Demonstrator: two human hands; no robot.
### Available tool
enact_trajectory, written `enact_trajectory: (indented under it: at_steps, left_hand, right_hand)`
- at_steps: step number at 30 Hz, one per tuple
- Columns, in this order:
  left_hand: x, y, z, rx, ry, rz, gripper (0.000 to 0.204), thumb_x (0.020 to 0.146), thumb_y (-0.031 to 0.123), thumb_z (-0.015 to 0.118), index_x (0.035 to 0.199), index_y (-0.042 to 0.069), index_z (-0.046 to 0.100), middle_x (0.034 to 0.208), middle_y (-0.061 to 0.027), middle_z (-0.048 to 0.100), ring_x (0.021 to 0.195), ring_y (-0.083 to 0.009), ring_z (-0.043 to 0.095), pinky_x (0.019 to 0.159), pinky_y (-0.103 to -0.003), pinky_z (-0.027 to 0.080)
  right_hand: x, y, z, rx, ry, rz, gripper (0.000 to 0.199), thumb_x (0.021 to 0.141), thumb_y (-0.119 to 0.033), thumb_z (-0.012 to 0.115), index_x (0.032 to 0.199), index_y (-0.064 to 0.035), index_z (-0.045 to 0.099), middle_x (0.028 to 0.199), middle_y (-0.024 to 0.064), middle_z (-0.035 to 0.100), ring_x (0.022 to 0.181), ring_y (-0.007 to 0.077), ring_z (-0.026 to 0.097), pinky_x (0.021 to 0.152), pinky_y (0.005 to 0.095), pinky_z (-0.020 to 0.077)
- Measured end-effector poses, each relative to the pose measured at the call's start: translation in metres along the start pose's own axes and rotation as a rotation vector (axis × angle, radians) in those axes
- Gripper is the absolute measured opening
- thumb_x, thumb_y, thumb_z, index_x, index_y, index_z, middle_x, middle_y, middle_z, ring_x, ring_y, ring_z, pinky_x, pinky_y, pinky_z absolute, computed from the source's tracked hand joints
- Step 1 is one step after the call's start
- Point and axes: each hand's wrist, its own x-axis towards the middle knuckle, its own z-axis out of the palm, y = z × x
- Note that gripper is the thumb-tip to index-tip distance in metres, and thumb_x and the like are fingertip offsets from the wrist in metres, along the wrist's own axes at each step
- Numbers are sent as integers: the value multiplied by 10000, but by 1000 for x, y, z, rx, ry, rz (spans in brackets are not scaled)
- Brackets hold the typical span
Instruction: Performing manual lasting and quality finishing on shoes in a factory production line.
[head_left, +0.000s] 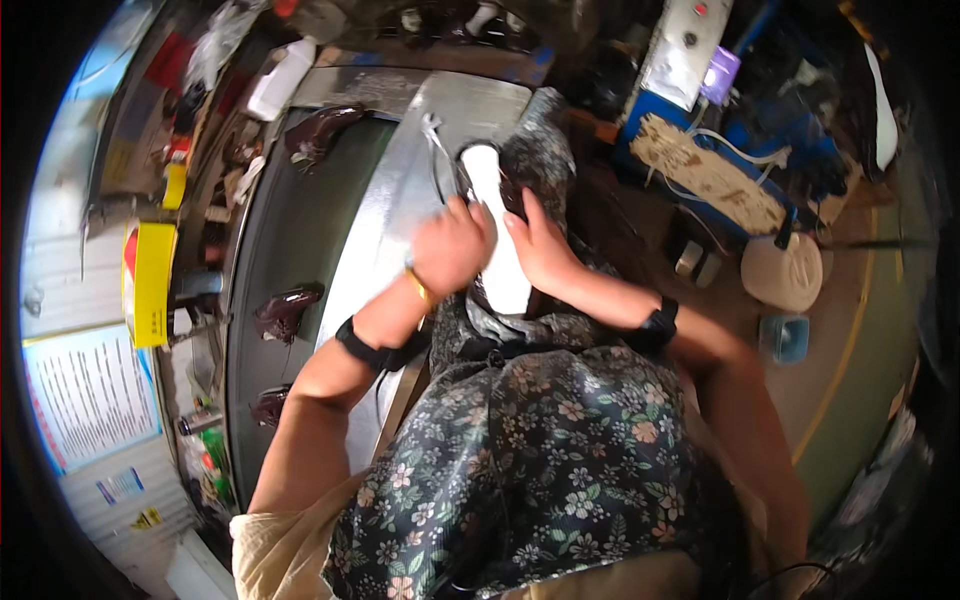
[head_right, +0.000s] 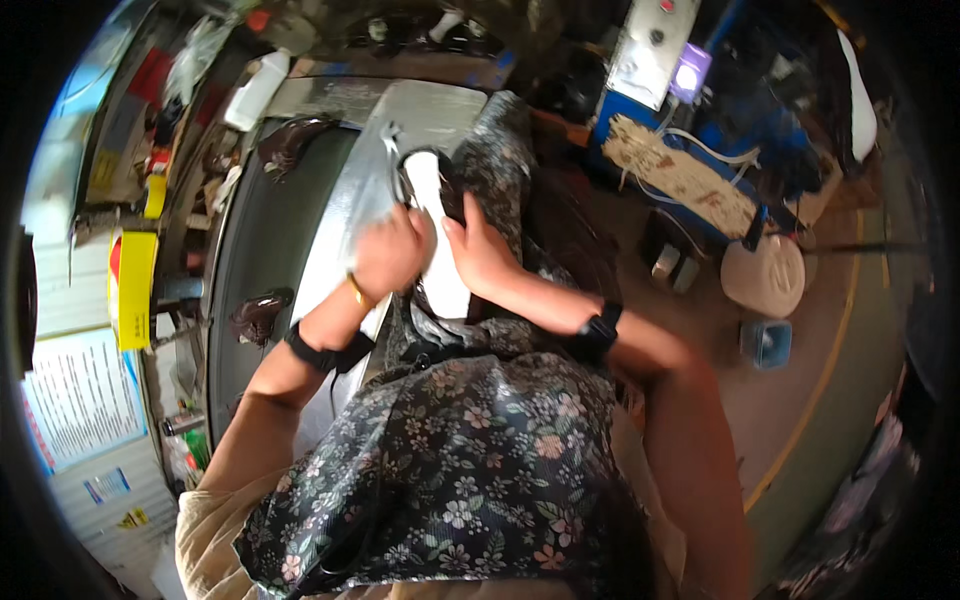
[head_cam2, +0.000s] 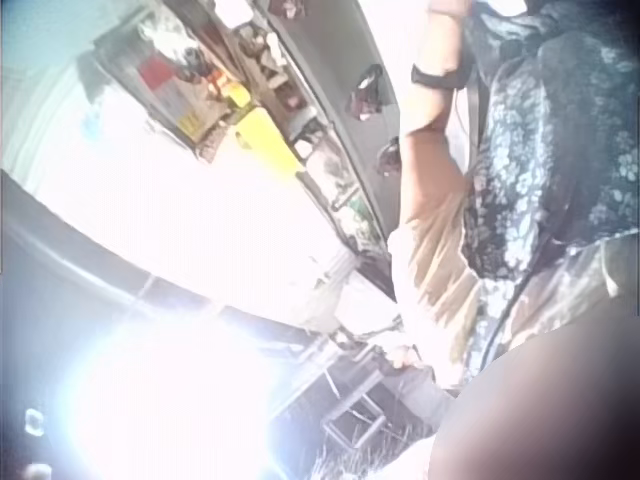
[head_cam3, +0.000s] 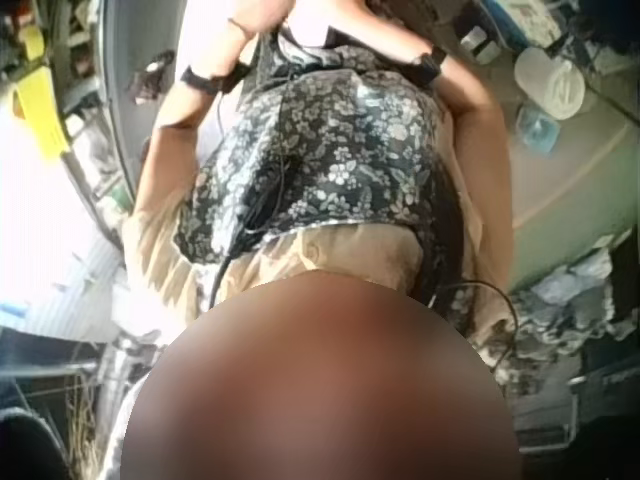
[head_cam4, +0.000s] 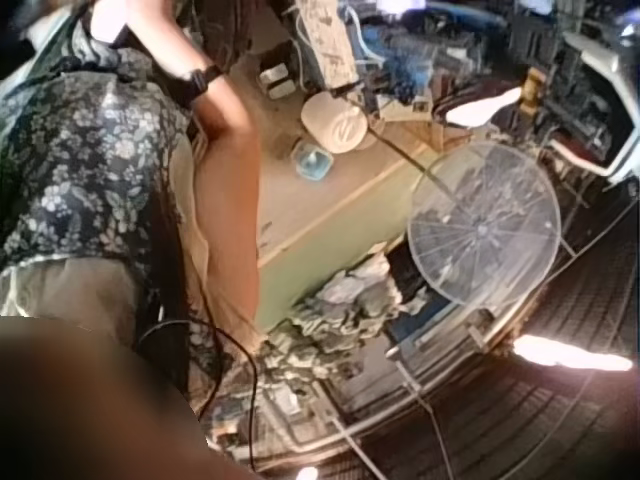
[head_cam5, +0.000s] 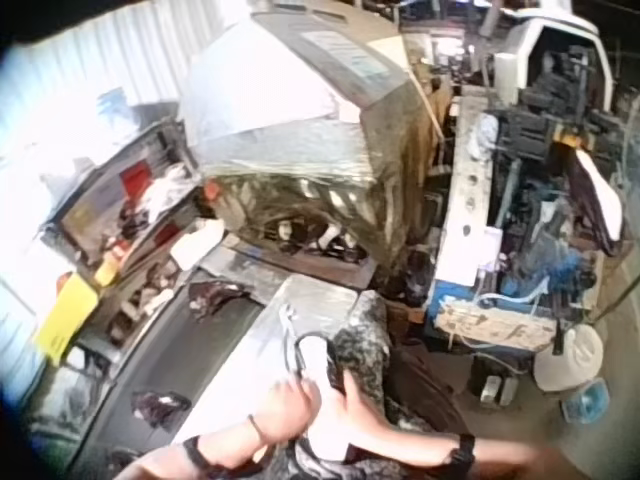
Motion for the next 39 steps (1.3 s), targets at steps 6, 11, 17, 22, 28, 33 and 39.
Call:
enact_trajectory:
  at_steps: [6, 11, 17, 22, 28, 33, 39]
  left_hand:
    - [-26, 2, 54, -762, 347, 23, 547, 982, 282, 435, 1352, -106, 328, 1141, -326, 564, 1042, -462, 557, 924, -454, 446]
    - [8, -33, 37, -1560, -95, -358, 765, 985, 604, 244, 1119, -37, 640, 973, -136, 690, 907, -250, 653, 863, -345, 491]
    - [97, -2, -11, -460, 48, -171, 611, 1014, 364, 203, 924, -45, 648, 958, -281, 655, 914, -440, 624, 799, -476, 504]
    - [68, -6, -26, -204, -19, -100, 456, 991, 319, 337, 1018, -49, 605, 911, -247, 669, 843, -413, 650, 743, -483, 517]
    - [-40, -4, 67, -1071, 150, 63, 783, 899, 195, 645, 1445, -71, 150, 1293, -245, 508, 1156, -302, 545, 966, -365, 442]
    - [-62, -7, 33, -1871, -253, -56, 1019, 739, 65, 803, 1470, -36, 101, 1391, -156, 411, 1280, -260, 422, 1085, -363, 338]
    - [-33, -67, -13, -1937, 27, -229, 1055, 784, 100, 761, 1489, -34, -12, 1256, -227, 540, 1022, -262, 623, 902, -353, 505]
  right_hand:
    - [-7, -6, 0, 57, 85, -151, 594, 1007, -355, 417, 1453, -16, 219, 1235, 329, 532, 1123, 461, 546, 940, 464, 443]
    - [34, 5, -44, -56, -71, 93, 716, 967, -625, 291, 1037, 22, 589, 895, 223, 629, 935, 326, 620, 804, 391, 481]
    - [154, 1, -27, -137, 58, -135, 393, 978, -351, 422, 1009, -11, 617, 966, 239, 652, 946, 324, 637, 777, 419, 483]
    - [113, -60, -6, -756, 133, -413, 318, 954, -313, 466, 949, -16, 581, 801, 213, 662, 830, 379, 656, 731, 454, 512]
    - [114, -29, -11, 724, -384, -1, 451, 1017, -416, 387, 1156, -19, 549, 1003, 104, 643, 837, 152, 622, 777, 281, 505]
    - [100, -97, -15, 898, -700, -166, 617, 992, -565, 334, 1221, -21, 514, 1007, 95, 634, 869, 134, 596, 795, 279, 495]
    - [144, -130, -154, -527, -148, -541, 507, 879, -374, 665, 1262, -52, 584, 1184, 136, 648, 1046, 225, 625, 892, 343, 491]
